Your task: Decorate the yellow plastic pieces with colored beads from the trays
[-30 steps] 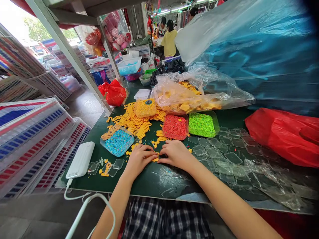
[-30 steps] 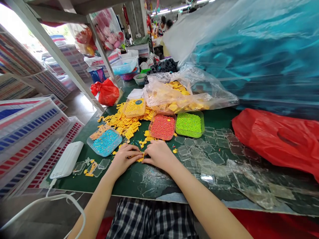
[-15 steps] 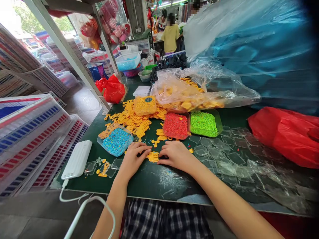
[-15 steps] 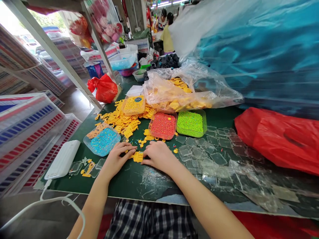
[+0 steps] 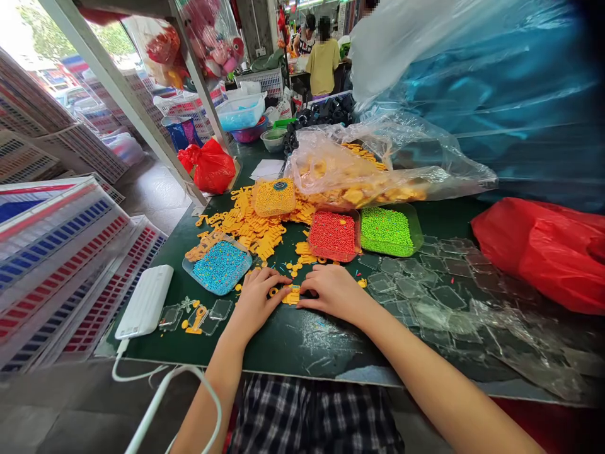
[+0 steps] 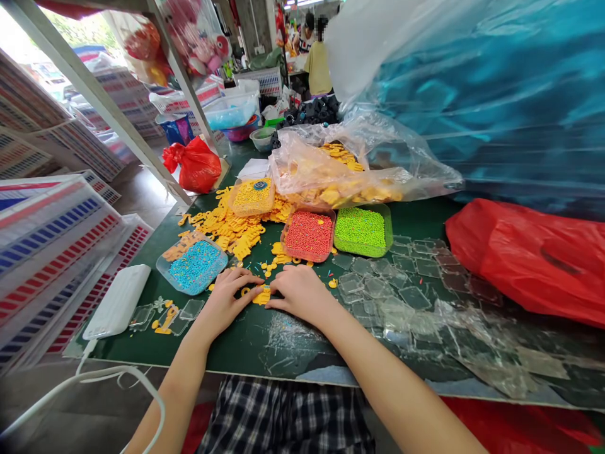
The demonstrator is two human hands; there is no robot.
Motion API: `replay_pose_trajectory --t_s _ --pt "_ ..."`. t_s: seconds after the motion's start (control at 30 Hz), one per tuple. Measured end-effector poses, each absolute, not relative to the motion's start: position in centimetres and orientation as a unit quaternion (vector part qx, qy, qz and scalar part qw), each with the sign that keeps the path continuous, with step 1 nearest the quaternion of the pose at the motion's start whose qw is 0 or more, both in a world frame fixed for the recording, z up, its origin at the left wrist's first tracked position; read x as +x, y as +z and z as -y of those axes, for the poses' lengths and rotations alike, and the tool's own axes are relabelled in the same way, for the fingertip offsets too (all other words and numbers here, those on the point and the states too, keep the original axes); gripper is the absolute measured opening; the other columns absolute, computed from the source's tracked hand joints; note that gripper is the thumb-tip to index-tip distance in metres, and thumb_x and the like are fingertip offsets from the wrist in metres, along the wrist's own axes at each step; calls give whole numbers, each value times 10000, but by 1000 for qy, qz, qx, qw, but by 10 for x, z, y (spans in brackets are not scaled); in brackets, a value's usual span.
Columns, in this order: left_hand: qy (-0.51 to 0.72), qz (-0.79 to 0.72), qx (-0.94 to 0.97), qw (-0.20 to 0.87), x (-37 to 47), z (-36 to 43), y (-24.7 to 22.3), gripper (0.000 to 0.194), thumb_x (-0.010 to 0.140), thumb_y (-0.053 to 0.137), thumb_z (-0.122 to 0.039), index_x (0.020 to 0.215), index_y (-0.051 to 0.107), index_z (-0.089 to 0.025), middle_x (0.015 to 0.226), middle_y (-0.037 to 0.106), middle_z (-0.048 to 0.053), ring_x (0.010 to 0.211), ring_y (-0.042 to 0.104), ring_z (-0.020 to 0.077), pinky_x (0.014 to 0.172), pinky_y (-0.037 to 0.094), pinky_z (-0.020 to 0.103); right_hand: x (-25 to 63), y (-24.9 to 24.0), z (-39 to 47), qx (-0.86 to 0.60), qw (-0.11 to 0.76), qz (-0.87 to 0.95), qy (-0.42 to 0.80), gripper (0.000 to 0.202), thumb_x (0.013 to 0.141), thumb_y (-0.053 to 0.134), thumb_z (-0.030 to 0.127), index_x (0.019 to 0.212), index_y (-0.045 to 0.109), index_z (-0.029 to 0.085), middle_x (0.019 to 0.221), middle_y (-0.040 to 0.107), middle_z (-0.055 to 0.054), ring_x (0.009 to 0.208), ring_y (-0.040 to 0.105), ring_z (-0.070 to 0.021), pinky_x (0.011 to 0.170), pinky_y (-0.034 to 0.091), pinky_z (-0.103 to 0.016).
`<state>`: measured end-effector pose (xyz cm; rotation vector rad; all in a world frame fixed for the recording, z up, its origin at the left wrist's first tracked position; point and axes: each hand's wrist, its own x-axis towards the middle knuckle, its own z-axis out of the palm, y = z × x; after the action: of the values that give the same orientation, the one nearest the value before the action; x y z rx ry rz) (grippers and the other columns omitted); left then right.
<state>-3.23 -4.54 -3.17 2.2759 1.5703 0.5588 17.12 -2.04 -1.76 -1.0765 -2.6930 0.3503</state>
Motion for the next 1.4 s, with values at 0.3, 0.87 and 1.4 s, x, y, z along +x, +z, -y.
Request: replay_pose_trajectory --t_s 0.3,0.87,1.4 --pt "193 -520 810 191 -31 42 -28 197 906 592 -395 877 695 -229 982 641 34 946 545 224 882 395 396 174 -21 19 -391 161 896 137 402 724 752 525 923 709 178 844 703 -39 834 604 -201 686 351 -294" --pt "296 -575 762 -35 -23 -82 41 124 920 523 -271 858 593 -189 976 654 68 979 559 247 911 404 392 171 -26 17 -392 143 897 146 394 731 746 531 939 725 197 885 683 -55 889 607 -229 788 360 -341" --pt "64 -451 861 229 -20 16 9 126 866 631 -338 848 700 -233 919 684 25 910 616 210 822 460 345 168 -20 18 -426 130 875 192 344 736 760 494 927 737 209 872 703 -42 887 614 -216 740 325 -310"
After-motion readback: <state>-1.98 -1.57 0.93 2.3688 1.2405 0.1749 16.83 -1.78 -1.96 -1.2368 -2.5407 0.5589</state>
